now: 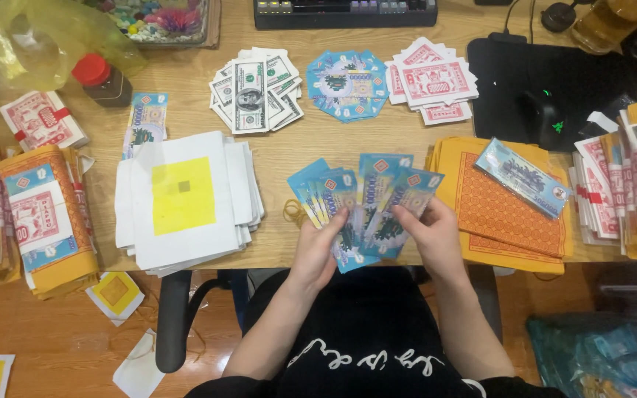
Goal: Sorting and counting stacks of paper money on a desk
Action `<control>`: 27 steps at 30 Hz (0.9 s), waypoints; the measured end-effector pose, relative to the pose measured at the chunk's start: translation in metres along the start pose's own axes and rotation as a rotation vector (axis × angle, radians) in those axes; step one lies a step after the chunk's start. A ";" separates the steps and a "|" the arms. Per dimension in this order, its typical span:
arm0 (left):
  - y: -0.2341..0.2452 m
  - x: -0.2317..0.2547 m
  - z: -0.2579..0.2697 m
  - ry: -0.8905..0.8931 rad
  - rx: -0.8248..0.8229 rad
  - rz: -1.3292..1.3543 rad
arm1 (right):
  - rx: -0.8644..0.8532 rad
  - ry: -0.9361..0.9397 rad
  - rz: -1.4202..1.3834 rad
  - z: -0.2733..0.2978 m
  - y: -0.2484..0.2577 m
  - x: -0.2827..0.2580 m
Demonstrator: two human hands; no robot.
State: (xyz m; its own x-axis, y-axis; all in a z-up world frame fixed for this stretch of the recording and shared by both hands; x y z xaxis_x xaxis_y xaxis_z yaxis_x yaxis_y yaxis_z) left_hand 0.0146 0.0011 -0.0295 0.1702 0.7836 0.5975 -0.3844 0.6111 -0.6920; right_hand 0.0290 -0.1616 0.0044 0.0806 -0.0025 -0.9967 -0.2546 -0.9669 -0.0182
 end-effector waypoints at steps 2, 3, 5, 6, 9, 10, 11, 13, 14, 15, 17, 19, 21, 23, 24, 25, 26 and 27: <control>0.012 -0.010 -0.010 -0.040 -0.004 -0.019 | -0.009 -0.021 -0.075 -0.003 0.006 0.014; 0.018 -0.014 -0.015 -0.080 -0.008 -0.039 | -0.018 -0.041 -0.151 -0.004 0.009 0.021; 0.029 -0.027 -0.023 -0.102 -0.003 -0.029 | -0.018 -0.049 -0.220 -0.002 0.002 0.006; 0.035 -0.033 -0.027 -0.125 0.003 -0.017 | -0.019 -0.055 -0.288 -0.001 -0.002 -0.002; 0.021 -0.018 -0.014 -0.146 0.030 -0.016 | -0.046 -0.112 -0.341 -0.008 0.009 0.011; 0.023 -0.020 -0.017 -0.145 0.031 -0.016 | -0.046 -0.113 -0.341 -0.008 0.008 0.011; 0.026 -0.023 -0.020 -0.165 0.028 -0.017 | -0.063 -0.139 -0.345 -0.007 0.007 0.010; 0.030 -0.025 -0.023 -0.184 0.027 -0.017 | -0.081 -0.166 -0.349 -0.004 0.004 0.011; 0.030 -0.025 -0.023 -0.198 0.025 -0.041 | -0.075 -0.162 -0.354 -0.002 0.002 0.011; 0.031 -0.026 -0.023 -0.212 0.022 -0.065 | -0.069 -0.158 -0.359 0.001 0.000 0.012; 0.044 -0.042 -0.035 -0.221 0.018 -0.069 | -0.081 -0.168 -0.351 0.005 -0.005 0.007; 0.051 -0.053 -0.041 -0.230 0.013 -0.075 | -0.093 -0.177 -0.343 0.008 -0.008 0.009; 0.051 -0.060 -0.041 -0.202 0.073 -0.076 | -0.086 -0.101 -0.260 0.009 -0.010 0.016; 0.041 -0.044 -0.033 -0.221 0.077 -0.087 | -0.093 -0.071 -0.177 0.010 -0.010 0.023; 0.036 -0.036 -0.028 -0.239 0.080 -0.099 | -0.099 -0.042 -0.094 0.011 -0.010 0.027; 0.032 -0.033 -0.025 -0.239 0.081 -0.099 | -0.099 -0.042 -0.093 0.012 -0.012 0.024; 0.028 -0.030 -0.021 -0.232 0.094 -0.089 | -0.103 -0.032 -0.061 0.012 -0.014 0.022; 0.025 -0.026 -0.018 -0.224 0.107 -0.080 | -0.108 -0.022 -0.029 0.012 -0.016 0.020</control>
State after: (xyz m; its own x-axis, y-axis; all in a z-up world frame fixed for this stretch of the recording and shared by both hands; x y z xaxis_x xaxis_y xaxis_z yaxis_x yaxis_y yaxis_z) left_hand 0.0167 -0.0023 -0.0693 0.0028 0.6818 0.7315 -0.4734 0.6453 -0.5996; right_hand 0.0228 -0.1434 -0.0162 0.0644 0.0301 -0.9975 -0.1473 -0.9883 -0.0393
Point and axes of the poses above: each hand's wrist, its own z-axis away from the middle knuckle, its own y-axis out of the back of the hand, x = y × z, the point moved 1 cm from there along -z, towards the middle knuckle, and after that the axes turned 10 degrees about x, right-handed, at the moved point
